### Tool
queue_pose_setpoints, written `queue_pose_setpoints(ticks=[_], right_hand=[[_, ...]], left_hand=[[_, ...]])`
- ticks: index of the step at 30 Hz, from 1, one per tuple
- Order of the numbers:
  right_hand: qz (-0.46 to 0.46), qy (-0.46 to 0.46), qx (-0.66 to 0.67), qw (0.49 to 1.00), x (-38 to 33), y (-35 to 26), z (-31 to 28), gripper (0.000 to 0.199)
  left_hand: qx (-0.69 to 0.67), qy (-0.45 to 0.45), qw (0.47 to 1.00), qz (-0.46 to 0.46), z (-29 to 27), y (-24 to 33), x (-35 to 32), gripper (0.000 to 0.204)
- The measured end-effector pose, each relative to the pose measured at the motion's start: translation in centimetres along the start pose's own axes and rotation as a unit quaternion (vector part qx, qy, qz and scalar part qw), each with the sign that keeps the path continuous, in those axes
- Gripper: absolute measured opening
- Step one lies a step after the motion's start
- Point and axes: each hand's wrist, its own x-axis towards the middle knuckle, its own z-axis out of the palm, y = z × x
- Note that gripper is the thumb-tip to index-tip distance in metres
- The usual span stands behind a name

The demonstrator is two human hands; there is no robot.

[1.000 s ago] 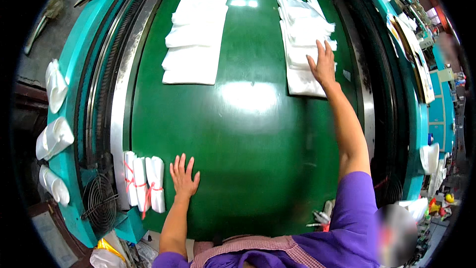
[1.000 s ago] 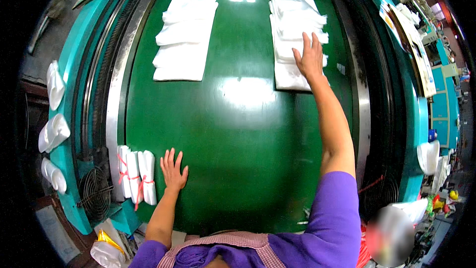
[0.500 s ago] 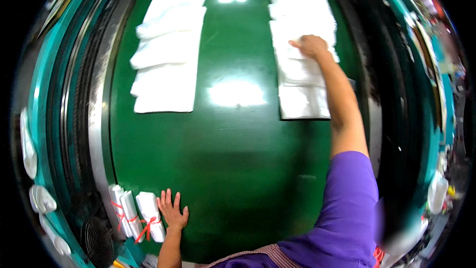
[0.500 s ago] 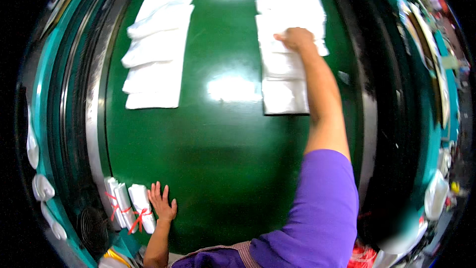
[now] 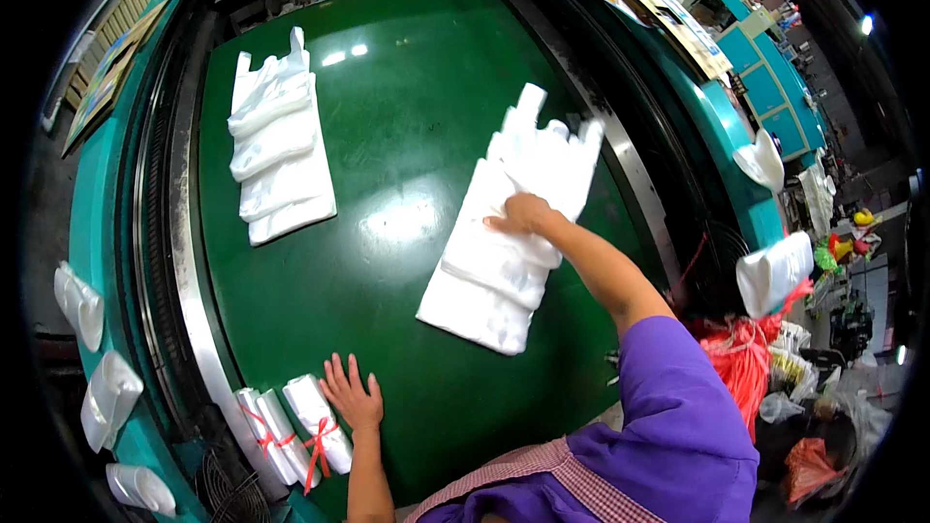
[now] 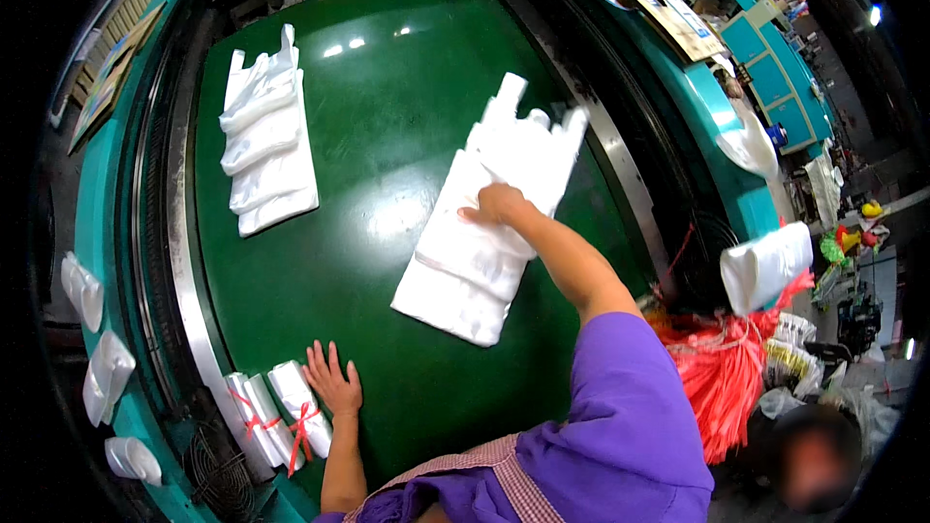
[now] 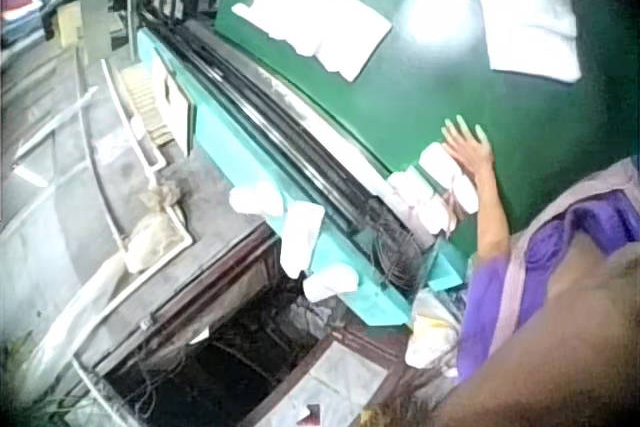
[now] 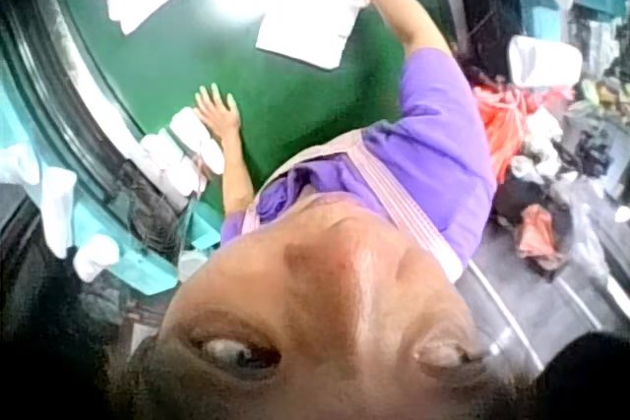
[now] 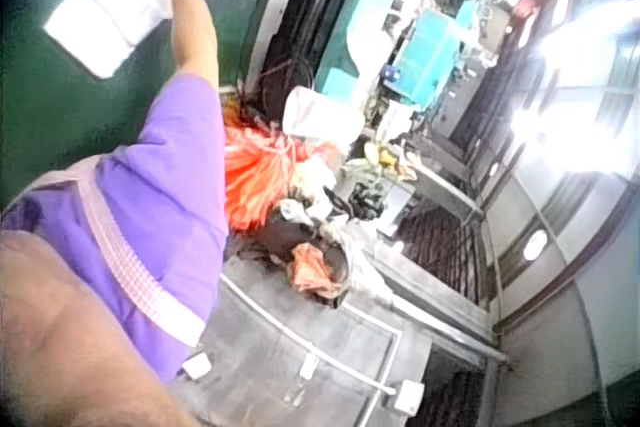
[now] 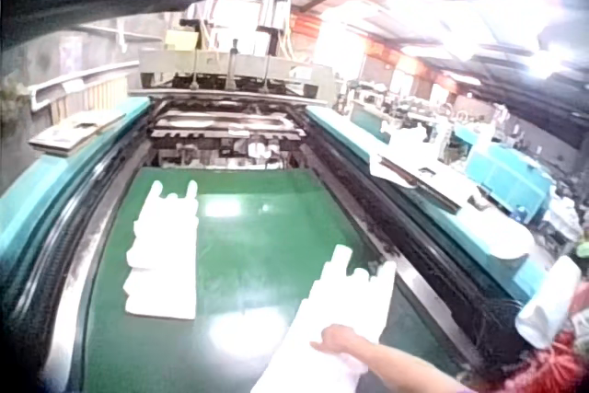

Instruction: The person carries a large sack to a green workbench and begins wrapping white rectangular items. They fold each item into a compact shape and tie it with a red string, stacking the finished bundles on the table.

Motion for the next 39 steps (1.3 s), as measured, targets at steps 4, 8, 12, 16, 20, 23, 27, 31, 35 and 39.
queue_pose_setpoints(ticks=[4, 8, 12, 16, 20, 23, 27, 31, 35, 39], right_hand=[[0.057, -0.095, 0.124, 0.986, -7.4, -3.7, 4.0, 0.088], [0.121, -0.175, 0.312, 0.926, -13.2, -7.5, 9.4, 0.085], [0.142, -0.126, 0.502, 0.844, -16.5, -11.5, 12.9, 0.078], [0.201, -0.070, 0.597, 0.774, -13.0, -12.1, 14.4, 0.050], [0.201, -0.009, 0.759, 0.620, -9.8, -8.0, 14.7, 0.044], [0.176, 0.155, 0.785, 0.573, -9.6, -12.9, 10.4, 0.040], [-0.103, 0.205, 0.476, 0.849, -12.9, -23.1, 13.9, 0.038], [-0.171, -0.047, 0.452, 0.874, -17.1, -33.4, 20.6, 0.039], [-0.191, 0.004, 0.469, 0.862, -14.6, -38.3, 25.1, 0.027], [-0.185, -0.065, 0.471, 0.860, -18.7, -39.2, 20.0, 0.059]], left_hand=[[-0.241, -0.040, 0.969, 0.023, -0.9, 0.1, -2.7, 0.058], [-0.502, -0.076, 0.846, -0.164, -2.3, 6.8, -7.3, 0.080], [-0.562, -0.041, 0.813, -0.147, -2.2, 5.4, 0.5, 0.079], [-0.532, -0.003, 0.845, 0.041, -2.9, 4.6, 9.6, 0.069], [-0.288, 0.079, 0.948, 0.107, -10.8, 4.0, 6.1, 0.062], [-0.149, 0.079, 0.986, -0.009, -11.1, -1.9, -2.0, 0.069], [0.017, 0.101, 0.979, -0.175, -11.6, -8.8, -10.0, 0.075], [0.008, 0.050, 0.968, -0.244, -10.8, -11.4, -12.2, 0.076], [-0.025, 0.066, 0.971, -0.228, -9.9, -11.4, -7.3, 0.056], [-0.105, 0.074, 0.948, -0.292, -9.9, -10.1, -7.6, 0.075]])
